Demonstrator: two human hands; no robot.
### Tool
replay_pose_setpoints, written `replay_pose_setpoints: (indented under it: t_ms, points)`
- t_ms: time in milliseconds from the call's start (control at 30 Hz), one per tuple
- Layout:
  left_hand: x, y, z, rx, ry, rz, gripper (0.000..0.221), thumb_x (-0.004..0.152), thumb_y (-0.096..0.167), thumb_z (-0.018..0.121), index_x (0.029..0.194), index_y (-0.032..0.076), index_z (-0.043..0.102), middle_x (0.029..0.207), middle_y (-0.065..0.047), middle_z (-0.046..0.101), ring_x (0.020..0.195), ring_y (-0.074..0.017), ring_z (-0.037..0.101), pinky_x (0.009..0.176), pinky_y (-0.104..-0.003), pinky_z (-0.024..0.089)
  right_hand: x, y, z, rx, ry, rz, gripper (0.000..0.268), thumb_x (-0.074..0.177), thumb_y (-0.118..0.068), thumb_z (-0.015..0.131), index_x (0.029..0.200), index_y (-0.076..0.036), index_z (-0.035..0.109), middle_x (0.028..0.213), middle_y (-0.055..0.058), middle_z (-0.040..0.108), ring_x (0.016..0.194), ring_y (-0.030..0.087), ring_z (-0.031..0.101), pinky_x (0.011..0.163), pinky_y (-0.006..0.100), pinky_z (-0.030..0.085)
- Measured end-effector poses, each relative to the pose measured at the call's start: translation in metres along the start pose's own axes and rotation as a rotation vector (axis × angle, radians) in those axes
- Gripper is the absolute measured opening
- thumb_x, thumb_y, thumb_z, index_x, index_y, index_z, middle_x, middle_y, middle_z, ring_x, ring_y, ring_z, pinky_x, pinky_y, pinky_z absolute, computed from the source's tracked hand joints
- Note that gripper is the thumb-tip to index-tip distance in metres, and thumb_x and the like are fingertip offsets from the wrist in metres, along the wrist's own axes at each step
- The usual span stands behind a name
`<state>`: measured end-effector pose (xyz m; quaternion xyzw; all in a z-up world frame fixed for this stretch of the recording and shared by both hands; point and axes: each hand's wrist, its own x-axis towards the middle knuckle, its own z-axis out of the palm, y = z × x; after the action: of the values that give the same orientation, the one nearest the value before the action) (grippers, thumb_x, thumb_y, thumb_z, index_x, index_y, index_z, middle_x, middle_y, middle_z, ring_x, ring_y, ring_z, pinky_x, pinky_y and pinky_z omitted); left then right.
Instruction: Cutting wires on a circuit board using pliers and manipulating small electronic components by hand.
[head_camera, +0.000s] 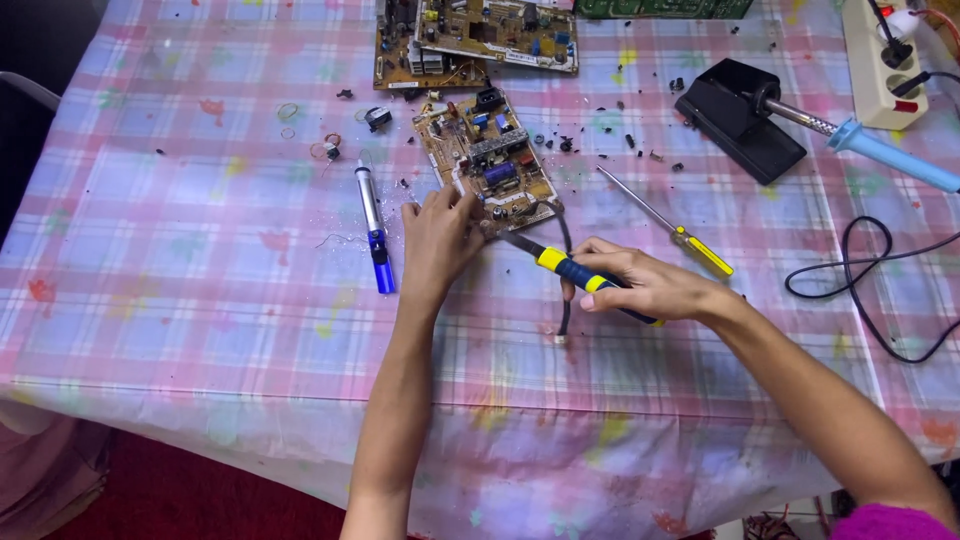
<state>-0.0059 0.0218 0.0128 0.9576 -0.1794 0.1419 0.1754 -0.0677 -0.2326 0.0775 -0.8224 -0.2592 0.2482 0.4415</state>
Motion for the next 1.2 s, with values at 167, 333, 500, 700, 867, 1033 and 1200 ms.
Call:
replay_pose_setpoints:
  t_ms: [167,333,500,700,867,1033,1200]
  points:
    - [-0.002,-0.006,-0.011,-0.055,0.073,-0.060,0.030,0.074,0.026,0.069,0.096,0.017,0.052,0.091,-0.006,0.049,0.090,-0.0266,0.055,0.077,-0.044,0.039,0.001,0.000,-0.010,-0.622,0.078,0.238,0.043,0.066,-0.046,0.063,0.106,-0.031,0.064,0.107,0.011,0.051,0.087,0.039,0.061,0.074,0.046,0.051]
    - [-0.002,0.001,-0.016,-0.194,-0.028,-0.100,0.061,0.069,0.043,0.074,0.114,0.014,0.045,0.120,-0.015,0.043,0.111,-0.0373,0.050,0.090,-0.058,0.034,0.005,0.000,-0.016,-1.068,0.195,0.317,0.039,0.062,-0.050,0.059,0.098,-0.034,0.066,0.102,0.004,0.046,0.090,0.033,0.061,0.071,0.044,0.053]
    - [-0.002,-0.001,-0.014,-0.294,-0.150,-0.163,0.071,0.065,0.036,0.078,0.121,0.014,0.040,0.132,-0.018,0.037,0.117,-0.0427,0.047,0.097,-0.067,0.022,0.020,0.007,-0.021,-1.233,0.209,0.234,0.042,0.061,-0.051,0.060,0.100,-0.038,0.066,0.103,0.004,0.044,0.090,0.031,0.060,0.072,0.040,0.053]
    - [0.001,-0.001,-0.015,-0.312,-0.150,-0.163,0.075,0.064,0.034,0.080,0.124,0.016,0.039,0.132,-0.018,0.036,0.116,-0.0418,0.048,0.098,-0.067,0.019,0.027,-0.012,-0.031,-1.226,0.113,0.244,0.048,0.059,-0.054,0.061,0.105,-0.040,0.066,0.107,0.004,0.045,0.091,0.031,0.060,0.074,0.040,0.052]
    - [0.003,-0.006,-0.008,-0.335,-0.149,-0.148,0.079,0.062,0.034,0.082,0.126,0.017,0.038,0.133,-0.019,0.035,0.119,-0.0411,0.046,0.099,-0.066,0.020,0.033,-0.001,-0.040,-1.237,0.042,0.223,0.051,0.058,-0.054,0.061,0.107,-0.040,0.064,0.108,0.004,0.045,0.093,0.033,0.059,0.076,0.042,0.051]
    - [0.004,-0.011,-0.003,-0.359,-0.145,-0.153,0.082,0.060,0.036,0.083,0.126,0.017,0.039,0.133,-0.020,0.037,0.118,-0.0411,0.047,0.100,-0.065,0.020,0.043,0.000,-0.047,-1.244,0.008,0.210,0.052,0.058,-0.053,0.062,0.109,-0.041,0.063,0.106,0.002,0.043,0.092,0.033,0.058,0.076,0.043,0.050]
    - [0.008,-0.019,0.006,-0.370,-0.163,-0.113,0.084,0.057,0.037,0.084,0.125,0.014,0.040,0.132,-0.020,0.041,0.120,-0.0407,0.046,0.100,-0.066,0.022,0.051,0.003,-0.055,-1.347,-0.061,0.147,0.053,0.054,-0.050,0.063,0.107,-0.043,0.062,0.107,0.002,0.043,0.093,0.032,0.057,0.076,0.045,0.050]
